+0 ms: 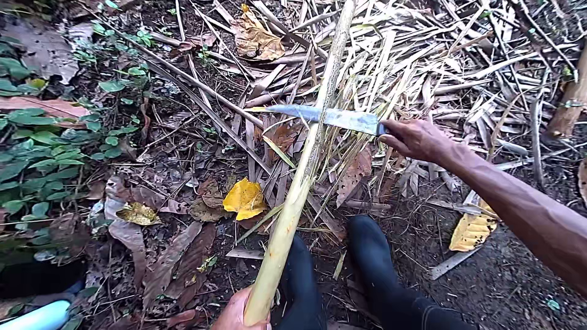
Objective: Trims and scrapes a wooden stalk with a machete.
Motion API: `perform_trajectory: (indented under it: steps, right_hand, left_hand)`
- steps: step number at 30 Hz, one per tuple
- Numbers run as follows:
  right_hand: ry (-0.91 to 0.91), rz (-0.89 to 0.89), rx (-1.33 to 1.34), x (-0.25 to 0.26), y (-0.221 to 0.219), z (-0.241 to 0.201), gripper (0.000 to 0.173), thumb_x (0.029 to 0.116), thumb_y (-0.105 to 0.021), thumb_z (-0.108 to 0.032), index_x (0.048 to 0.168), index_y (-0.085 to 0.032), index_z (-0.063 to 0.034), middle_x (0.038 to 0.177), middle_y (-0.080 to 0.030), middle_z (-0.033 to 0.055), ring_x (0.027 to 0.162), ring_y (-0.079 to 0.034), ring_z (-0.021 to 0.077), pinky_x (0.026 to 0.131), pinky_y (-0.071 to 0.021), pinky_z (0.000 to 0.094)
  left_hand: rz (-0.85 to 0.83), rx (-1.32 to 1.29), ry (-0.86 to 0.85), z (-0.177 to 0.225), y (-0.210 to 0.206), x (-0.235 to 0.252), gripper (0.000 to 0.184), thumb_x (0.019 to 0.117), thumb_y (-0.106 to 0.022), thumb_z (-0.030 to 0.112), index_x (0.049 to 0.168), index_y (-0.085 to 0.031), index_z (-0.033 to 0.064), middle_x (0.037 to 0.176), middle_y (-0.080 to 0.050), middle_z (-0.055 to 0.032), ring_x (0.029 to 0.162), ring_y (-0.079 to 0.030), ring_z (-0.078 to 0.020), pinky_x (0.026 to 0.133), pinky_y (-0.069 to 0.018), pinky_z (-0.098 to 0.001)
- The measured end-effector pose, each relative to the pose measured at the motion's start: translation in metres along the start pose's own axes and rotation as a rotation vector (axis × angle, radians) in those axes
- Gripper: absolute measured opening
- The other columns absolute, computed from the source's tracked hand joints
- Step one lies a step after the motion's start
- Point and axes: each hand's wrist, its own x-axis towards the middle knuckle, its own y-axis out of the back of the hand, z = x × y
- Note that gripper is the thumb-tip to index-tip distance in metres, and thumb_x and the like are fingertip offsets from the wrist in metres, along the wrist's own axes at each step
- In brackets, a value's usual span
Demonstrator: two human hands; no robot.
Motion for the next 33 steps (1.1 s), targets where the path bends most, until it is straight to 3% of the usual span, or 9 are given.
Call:
perform_trajectory:
  steps: [2,4,6,7,9,15,22,26,33]
  right_hand:
    - [-0.081,0.006,-0.031,0.015,-0.003,0.009,0.055,0.1069,-0.039,-0.053,0.132,-0.062,-0.0092,0.085,-0.069,0.0232,0.074,-0.069,0.0474,0.064,-0.0526,0.0674]
    - [-0.481,0.052,0.0,0.041,0.01,0.024,0.06,0.1088,-0.035,-0.052,0.122,-0.062,-0.0005,0.1,-0.067,0.0349,0.096,-0.066,0.0572,0.077,-0.0497,0.0736]
    - [-0.864,0.182,0.189,0.062,0.029,0.035,0.065,0.1092,-0.032,-0.05,0.123,-0.062,0.0063,0.12,-0.063,0.0347,0.116,-0.063,0.0503,0.094,-0.0468,0.069]
    - [-0.948,0.275,0.298,0.058,0.026,0.041,0.066,0.1089,-0.03,-0.05,0.12,-0.062,0.0061,0.117,-0.064,0.0309,0.11,-0.064,0.0446,0.091,-0.0478,0.0644]
    - [-0.902,0.372,0.38,0.033,0.017,0.046,0.066,0.1093,-0.028,-0.051,0.116,-0.062,0.0055,0.105,-0.064,0.0297,0.094,-0.065,0.0432,0.083,-0.0487,0.0639]
    - [-0.557,0.181,0.41,-0.093,-0.044,0.012,0.054,0.1085,-0.04,-0.05,0.129,-0.063,-0.0056,0.083,-0.064,0.0205,0.065,-0.061,0.0356,0.062,-0.0517,0.0602]
    - [-0.543,0.114,0.514,-0.128,-0.081,-0.04,0.043,0.1083,-0.049,-0.037,0.134,-0.062,-0.0052,0.083,-0.066,0.0152,0.063,-0.061,0.0251,0.063,-0.0546,0.0496]
    - [-0.515,0.171,0.559,-0.111,-0.077,-0.05,0.046,0.1084,-0.047,-0.041,0.136,-0.061,-0.0073,0.076,-0.062,0.0113,0.057,-0.058,0.0227,0.056,-0.0532,0.0464]
    - [-0.439,0.223,0.6,-0.103,-0.072,-0.063,0.045,0.1059,-0.048,-0.043,0.13,-0.065,-0.009,0.072,-0.06,0.0045,0.056,-0.055,0.0137,0.055,-0.051,0.0374]
  left_hand:
    - [-0.009,-0.01,0.009,-0.002,0.001,-0.002,0.033,0.0723,-0.078,0.015,0.101,-0.063,0.0105,0.075,-0.066,-0.0008,0.06,-0.065,-0.0149,0.056,-0.0582,-0.0321]
    - [-0.025,-0.025,0.008,-0.002,-0.001,-0.001,0.032,0.0722,-0.078,0.015,0.101,-0.064,0.011,0.075,-0.067,-0.0008,0.06,-0.065,-0.0148,0.056,-0.0579,-0.0319]
    - [-0.062,-0.067,-0.002,-0.005,0.0,0.001,0.031,0.0733,-0.078,0.014,0.101,-0.063,0.0116,0.075,-0.066,-0.0003,0.059,-0.064,-0.014,0.055,-0.0572,-0.0307]
    - [-0.086,-0.095,-0.005,-0.008,0.003,0.003,0.031,0.0738,-0.079,0.015,0.101,-0.064,0.0122,0.075,-0.066,-0.0001,0.059,-0.064,-0.0134,0.055,-0.0573,-0.03]
    - [-0.119,-0.132,-0.003,-0.016,0.011,0.018,0.033,0.0731,-0.079,0.016,0.101,-0.064,0.0122,0.074,-0.067,-0.0006,0.058,-0.065,-0.0136,0.054,-0.058,-0.0301]
    - [-0.086,-0.123,0.033,-0.06,0.025,0.075,0.035,0.0715,-0.08,0.019,0.1,-0.062,0.0098,0.072,-0.065,-0.0027,0.057,-0.065,-0.0163,0.054,-0.0586,-0.0324]
    - [-0.05,-0.106,0.042,-0.062,0.018,0.074,0.032,0.0706,-0.08,0.014,0.096,-0.061,0.0089,0.067,-0.065,-0.0045,0.052,-0.064,-0.0178,0.05,-0.0577,-0.0324]
    - [-0.203,-0.207,0.049,-0.035,0.028,0.039,0.028,0.0737,-0.081,0.015,0.095,-0.063,0.0123,0.069,-0.064,-0.0033,0.053,-0.063,-0.0163,0.05,-0.0576,-0.0327]
    - [-0.764,-0.685,0.072,-0.04,0.037,0.044,0.028,0.0842,-0.076,0.012,0.107,-0.059,0.0155,0.083,-0.059,-0.001,0.061,-0.061,-0.0123,0.053,-0.055,-0.0279]
